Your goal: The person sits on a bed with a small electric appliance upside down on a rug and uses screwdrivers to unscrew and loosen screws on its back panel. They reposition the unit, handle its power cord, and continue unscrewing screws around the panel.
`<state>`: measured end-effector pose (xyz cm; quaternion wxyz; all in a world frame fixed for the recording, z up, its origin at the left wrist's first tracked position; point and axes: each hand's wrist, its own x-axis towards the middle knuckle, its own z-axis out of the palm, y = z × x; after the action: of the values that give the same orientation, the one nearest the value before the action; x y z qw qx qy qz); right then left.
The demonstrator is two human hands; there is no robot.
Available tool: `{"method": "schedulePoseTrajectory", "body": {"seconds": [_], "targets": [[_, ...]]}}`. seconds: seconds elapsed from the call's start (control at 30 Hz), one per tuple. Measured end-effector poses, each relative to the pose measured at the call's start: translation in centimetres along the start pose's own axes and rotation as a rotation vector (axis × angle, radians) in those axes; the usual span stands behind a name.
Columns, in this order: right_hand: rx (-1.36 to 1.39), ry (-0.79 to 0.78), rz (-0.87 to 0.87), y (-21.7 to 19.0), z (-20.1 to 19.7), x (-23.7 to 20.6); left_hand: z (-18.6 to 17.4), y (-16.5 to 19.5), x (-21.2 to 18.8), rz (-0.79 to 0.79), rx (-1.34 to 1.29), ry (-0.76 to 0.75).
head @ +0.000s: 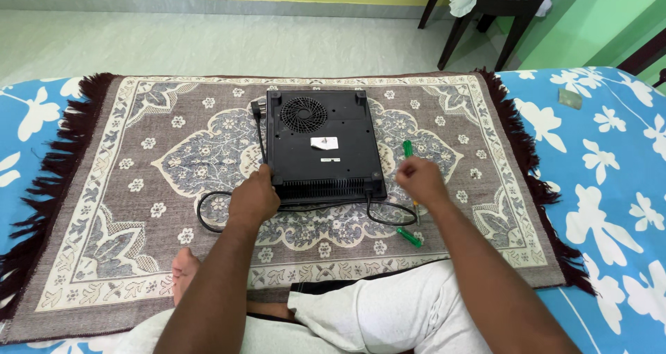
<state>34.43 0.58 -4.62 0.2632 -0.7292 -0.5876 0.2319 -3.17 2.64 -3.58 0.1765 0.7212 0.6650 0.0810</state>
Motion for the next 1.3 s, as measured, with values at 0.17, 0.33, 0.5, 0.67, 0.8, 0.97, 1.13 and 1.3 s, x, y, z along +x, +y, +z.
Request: {"method": "schedulePoseTrajectory", "body": {"seconds": [0.17, 0.33, 0.5, 0.67, 0.8, 0.97, 1.13, 1.3], "targets": [[0.081, 0.244, 0.395, 5.2, -4.3, 1.6, 0.0, 0.0, 0.0, -0.009, 0.000, -0.019], [0.458, 0.532, 0.568, 9.6, -6.8, 1.2, 0.1, -0.1, 0.0, 0.005, 0.000, -0.004], [0.706, 0.635, 0.556, 11.2, -7.7, 1.3, 0.4, -0.3, 0.1, -0.002, 0.008, -0.004], [0.886, 0.738, 0.565, 10.9, -8.2, 1.6, 0.6, -0.4, 0.2, 0.003, -0.006, 0.003], [0.972, 0.730, 0.478, 9.1, -9.0, 1.2, 0.4, -0.3, 0.2, 0.007, -0.014, 0.006], [0.579, 0.419, 0.245, 4.0, -7.7, 0.1, 0.1, -0.5, 0.3, -0.030, -0.066, -0.021], [0.053, 0.026, 0.065, 0.6, -4.4, -0.9, -0.8, -2.5, 1.0, -0.103, -0.227, -0.160], [-0.449, -0.333, 0.204, 2.3, -3.4, -0.6, -0.7, -3.9, 1.4, -0.119, -0.233, -0.215]]}}
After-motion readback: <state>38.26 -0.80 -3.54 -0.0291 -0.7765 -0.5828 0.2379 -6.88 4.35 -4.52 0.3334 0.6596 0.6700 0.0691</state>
